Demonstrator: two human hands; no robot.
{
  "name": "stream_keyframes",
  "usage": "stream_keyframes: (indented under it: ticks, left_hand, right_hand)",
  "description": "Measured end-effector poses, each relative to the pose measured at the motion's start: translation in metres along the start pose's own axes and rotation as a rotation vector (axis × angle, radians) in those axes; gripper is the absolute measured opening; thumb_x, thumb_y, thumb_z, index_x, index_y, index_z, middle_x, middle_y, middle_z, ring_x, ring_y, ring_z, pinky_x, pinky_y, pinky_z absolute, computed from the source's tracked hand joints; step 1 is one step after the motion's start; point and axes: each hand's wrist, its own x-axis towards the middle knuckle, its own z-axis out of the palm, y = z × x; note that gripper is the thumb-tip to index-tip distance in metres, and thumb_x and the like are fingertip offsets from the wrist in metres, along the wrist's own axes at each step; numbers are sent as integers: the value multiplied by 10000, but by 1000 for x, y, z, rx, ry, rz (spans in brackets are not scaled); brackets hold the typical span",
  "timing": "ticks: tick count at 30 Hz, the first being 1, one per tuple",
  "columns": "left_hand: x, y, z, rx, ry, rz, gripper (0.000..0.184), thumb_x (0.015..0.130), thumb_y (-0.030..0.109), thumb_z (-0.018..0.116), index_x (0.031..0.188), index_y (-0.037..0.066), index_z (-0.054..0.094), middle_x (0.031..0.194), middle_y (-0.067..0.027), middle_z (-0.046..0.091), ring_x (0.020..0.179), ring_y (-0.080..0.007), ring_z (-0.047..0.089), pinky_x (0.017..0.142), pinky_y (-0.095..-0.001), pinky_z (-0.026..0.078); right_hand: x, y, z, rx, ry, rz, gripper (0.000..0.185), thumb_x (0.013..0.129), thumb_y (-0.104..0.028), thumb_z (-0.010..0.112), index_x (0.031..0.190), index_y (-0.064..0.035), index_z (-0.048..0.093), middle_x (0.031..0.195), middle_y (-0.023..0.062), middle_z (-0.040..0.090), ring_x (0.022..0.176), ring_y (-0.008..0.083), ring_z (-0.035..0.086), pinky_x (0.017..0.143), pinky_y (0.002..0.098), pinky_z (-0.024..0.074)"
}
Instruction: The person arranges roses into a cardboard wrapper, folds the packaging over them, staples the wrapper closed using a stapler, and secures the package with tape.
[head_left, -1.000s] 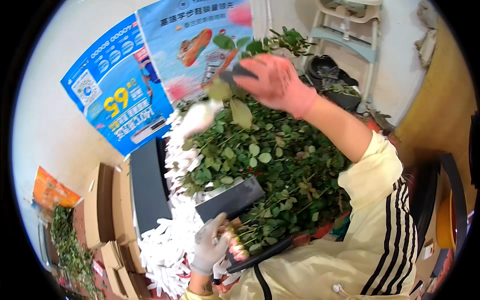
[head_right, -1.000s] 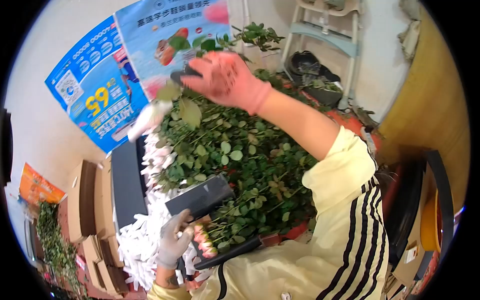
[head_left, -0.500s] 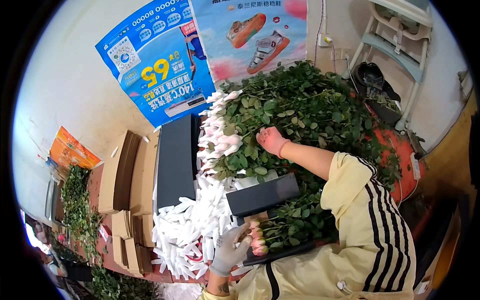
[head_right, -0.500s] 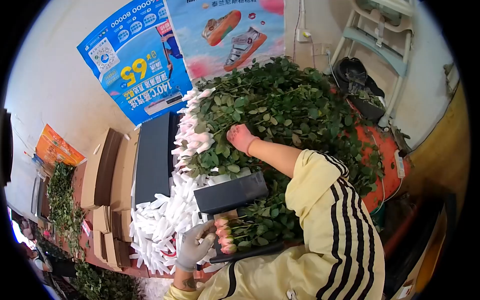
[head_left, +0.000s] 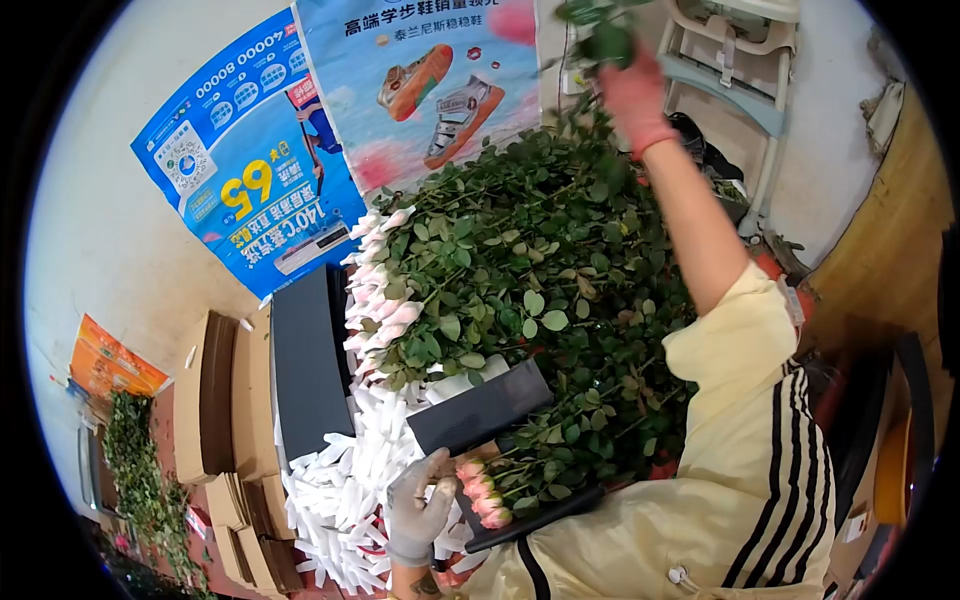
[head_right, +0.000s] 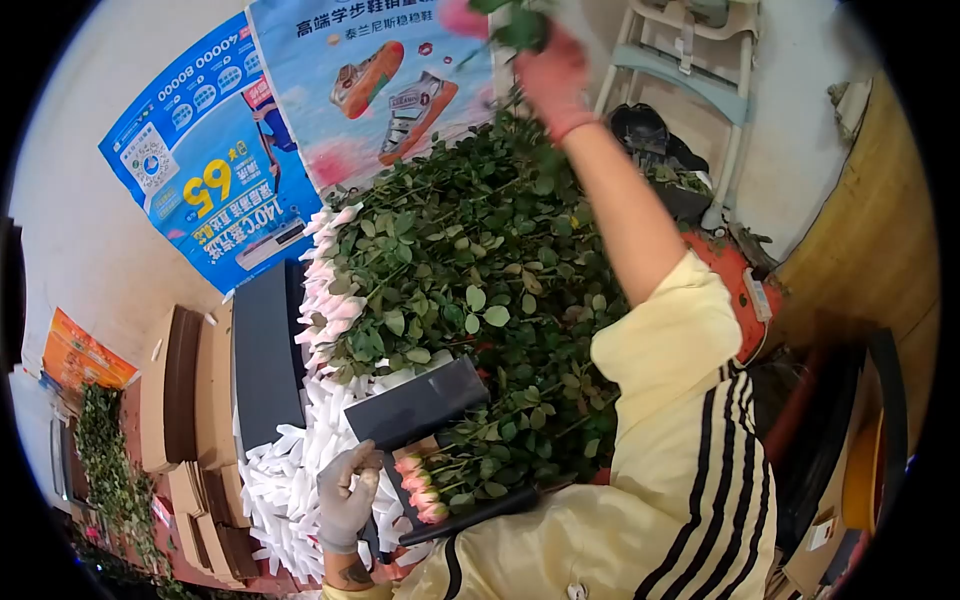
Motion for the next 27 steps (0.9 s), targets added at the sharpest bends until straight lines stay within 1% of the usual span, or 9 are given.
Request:
stream_keyframes:
  ticks: [2,4,7,13,15,17,19,20,27]
  left_hand:
    - [-5,-5,-4,-41,54,3,337,806,66,569,1116,-64,582,913,-141,651,806,-182,624,742,-289,492]
    - [-7,-11,-7,-98,118,-4,337,799,70,569,1113,-51,594,899,-149,655,810,-201,635,749,-298,497]
    - [-3,-5,-7,-140,128,-22,329,796,54,560,1105,-53,595,897,-159,653,819,-199,635,751,-297,496]
    - [3,5,1,-109,-25,27,333,832,35,522,1146,-72,560,956,-145,643,853,-177,613,793,-297,489]
    - [2,5,0,1,-38,51,335,836,58,530,1144,-68,564,961,-144,649,849,-174,615,783,-296,492]
    - [-5,3,-2,-95,0,38,345,841,108,563,1149,-46,572,964,-135,652,845,-173,615,765,-290,490]
    - [-12,-8,-5,-155,16,13,344,842,107,563,1149,-48,569,962,-132,649,852,-168,615,764,-286,489]
    - [-15,-9,-5,-154,28,12,344,842,107,563,1149,-48,569,962,-132,649,852,-168,615,764,-286,489]
    - [-35,-10,-7,-82,50,-164,335,819,46,533,1136,-55,571,965,-143,652,854,-173,630,756,-285,501]
  right_hand:
    - [46,60,-22,-21,31,120,266,797,-174,564,1007,-18,615,905,174,658,884,340,628,791,387,483]
    - [59,54,-68,269,188,-65,222,794,-147,595,972,-21,634,909,161,666,853,315,639,770,354,483]
    - [55,46,-102,-14,182,-426,224,796,-130,617,983,-9,632,875,157,666,799,291,644,746,349,486]
    - [4,-18,-25,-160,109,-560,356,770,-170,540,1116,-83,530,1012,149,624,785,301,603,696,401,471]
    - [-26,-26,25,-531,-455,-488,347,801,-176,484,1138,-96,506,1012,144,615,736,255,593,652,368,449]
    - [-83,-66,48,-600,-504,-619,323,793,-144,479,1100,-95,563,874,71,614,803,220,610,684,321,494]
    - [-148,-81,88,-81,-467,-920,114,773,-96,465,814,-110,570,791,49,600,704,216,616,582,312,493]
    - [-164,-111,87,33,-969,-706,137,773,-90,474,827,-106,599,779,54,607,725,221,619,639,321,504]
    - [-264,-110,185,-213,-1290,-804,245,869,-144,401,994,-86,604,996,93,641,963,245,608,828,353,452]
